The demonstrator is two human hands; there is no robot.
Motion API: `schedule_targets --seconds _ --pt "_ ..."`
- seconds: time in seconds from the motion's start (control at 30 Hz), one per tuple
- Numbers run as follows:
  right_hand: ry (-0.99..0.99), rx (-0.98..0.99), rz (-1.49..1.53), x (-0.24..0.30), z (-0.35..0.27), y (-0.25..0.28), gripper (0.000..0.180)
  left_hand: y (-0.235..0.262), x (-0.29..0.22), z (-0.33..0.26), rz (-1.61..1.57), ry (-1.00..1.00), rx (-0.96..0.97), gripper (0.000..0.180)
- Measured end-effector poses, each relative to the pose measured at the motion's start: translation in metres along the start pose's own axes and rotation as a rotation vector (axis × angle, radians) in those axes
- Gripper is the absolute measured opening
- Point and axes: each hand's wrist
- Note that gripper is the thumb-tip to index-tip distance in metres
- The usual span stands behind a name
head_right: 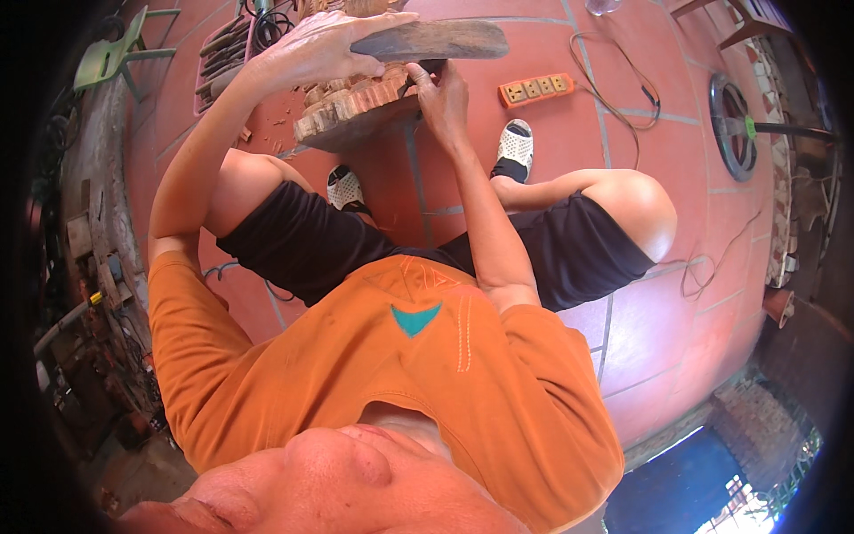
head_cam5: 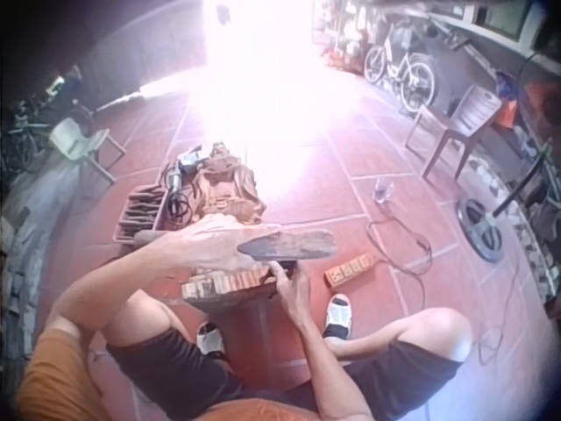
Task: The person sits on the floor and carves a wooden sculpture using a chisel and mallet. They repeatedly strike the chisel to shape the wood, occasionally adjusting the sculpture's position.
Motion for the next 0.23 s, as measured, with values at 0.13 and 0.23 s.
schedule_targets --seconds 0.13,0.23 --pt "-0.160 0.008 0.139 -0.005 0.001 0.002 0.025 -0.002 0.006 -0.007 -0.063 -0.028 -0.137 0.077" --pt "-0.255 -0.001 0.342 -0.007 0.004 0.002 0.025 -0.004 0.018 -0.010 -0.117 -0.071 -0.275 0.081"
Point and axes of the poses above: each hand's wrist, its own z-axis towards the middle knuckle, its own y-axis out of the back of the hand, x = y × z, and after that the axes turned 6 degrees about x, right-handed
